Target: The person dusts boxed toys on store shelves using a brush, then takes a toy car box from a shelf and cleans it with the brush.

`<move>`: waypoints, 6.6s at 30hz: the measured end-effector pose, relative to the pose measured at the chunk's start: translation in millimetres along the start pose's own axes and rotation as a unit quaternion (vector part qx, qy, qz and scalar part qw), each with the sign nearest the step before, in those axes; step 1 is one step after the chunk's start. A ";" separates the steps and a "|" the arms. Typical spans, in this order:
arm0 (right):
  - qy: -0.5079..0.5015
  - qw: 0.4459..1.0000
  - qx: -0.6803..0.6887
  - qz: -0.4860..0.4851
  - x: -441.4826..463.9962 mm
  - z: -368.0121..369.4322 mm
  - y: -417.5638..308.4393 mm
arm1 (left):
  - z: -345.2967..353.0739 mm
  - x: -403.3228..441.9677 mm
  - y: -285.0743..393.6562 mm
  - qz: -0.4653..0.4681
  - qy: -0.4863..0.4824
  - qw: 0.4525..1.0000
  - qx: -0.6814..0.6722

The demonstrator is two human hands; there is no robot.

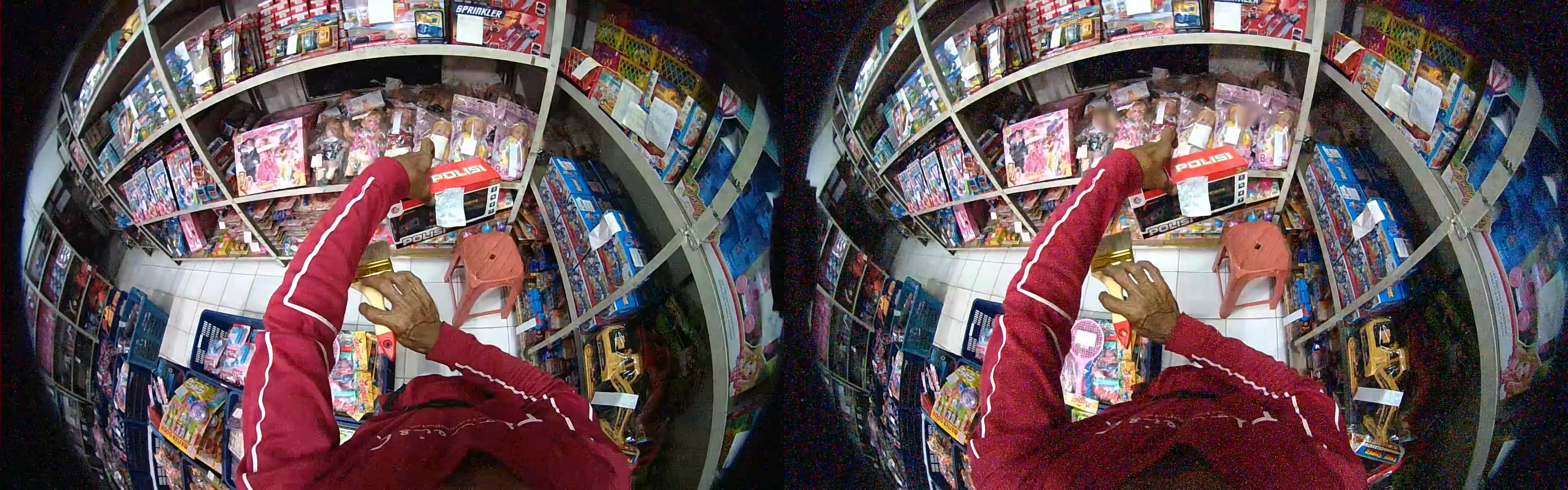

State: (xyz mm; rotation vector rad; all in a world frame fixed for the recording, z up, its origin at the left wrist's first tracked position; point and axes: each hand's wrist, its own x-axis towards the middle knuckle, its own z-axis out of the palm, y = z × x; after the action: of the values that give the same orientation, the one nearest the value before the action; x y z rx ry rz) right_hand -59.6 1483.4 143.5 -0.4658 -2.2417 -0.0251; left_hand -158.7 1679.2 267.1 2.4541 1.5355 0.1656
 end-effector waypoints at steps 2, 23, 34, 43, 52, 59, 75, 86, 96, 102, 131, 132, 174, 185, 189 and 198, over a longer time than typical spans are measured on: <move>0.013 1.000 0.008 -0.014 -4.9 -12.0 7.7 | -3.4 0.9 1.0 0.005 0.009 1.000 -0.004; 0.355 0.847 0.081 0.387 3.1 -178.5 189.9 | 17.7 4.1 33.4 0.105 0.019 0.994 -0.023; 0.404 0.572 0.484 0.525 -139.8 -120.0 298.7 | 24.3 19.8 24.2 0.048 0.008 0.995 -0.092; 0.467 0.688 0.317 0.457 -64.8 -178.3 274.2 | 39.4 32.8 31.7 0.028 0.046 0.996 -0.070; 0.218 0.873 0.116 0.421 23.5 -159.3 258.4 | 35.0 40.7 69.3 -0.012 0.005 0.994 -0.109; 0.382 0.820 0.162 0.394 -31.8 -186.2 288.7 | 43.4 32.7 41.6 -0.002 0.037 0.994 -0.103; 0.113 0.985 -0.014 0.128 -131.9 -111.0 158.9 | 24.4 -4.0 0.9 -0.009 0.048 0.990 -0.132; 0.118 0.985 -0.054 0.115 -105.7 -109.1 105.7 | 15.1 -46.4 -3.7 0.000 0.042 0.997 -0.061; 0.060 0.996 0.000 0.066 -81.7 -82.3 7.5 | 14.1 -68.6 32.9 -0.029 0.008 0.999 -0.017; 0.029 0.995 -0.021 0.098 -81.7 -55.8 -12.2 | 19.7 -88.9 53.0 0.036 0.026 0.998 -0.049; 0.316 0.925 0.017 0.211 -176.5 -179.7 -41.4 | 54.3 -147.7 148.9 0.041 0.015 0.993 -0.105; 0.327 0.920 0.029 0.214 -181.9 -185.7 -45.5 | 56.3 -153.2 158.3 0.019 0.002 0.995 -0.097; 0.032 0.996 -0.035 0.072 -244.3 -132.9 -277.4 | 89.1 -345.6 217.1 0.002 0.035 0.997 -0.076; -0.008 0.989 -0.072 0.133 -288.3 -136.4 -342.7 | 95.7 -418.0 217.0 0.016 0.004 0.999 -0.052; 0.048 0.985 -0.083 0.146 -307.8 -144.6 -363.9 | 93.2 -438.8 223.5 0.025 0.028 0.998 -0.044; 0.083 0.969 -0.126 0.197 -319.0 -176.3 -378.9 | 90.3 -461.9 232.1 0.029 -0.017 0.995 -0.092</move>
State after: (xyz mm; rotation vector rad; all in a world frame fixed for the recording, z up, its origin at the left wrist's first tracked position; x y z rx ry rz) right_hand 129.5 997.7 74.6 -1.0029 -1.9552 -0.1393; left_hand -140.4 1154.9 255.6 2.3460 1.3697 0.2617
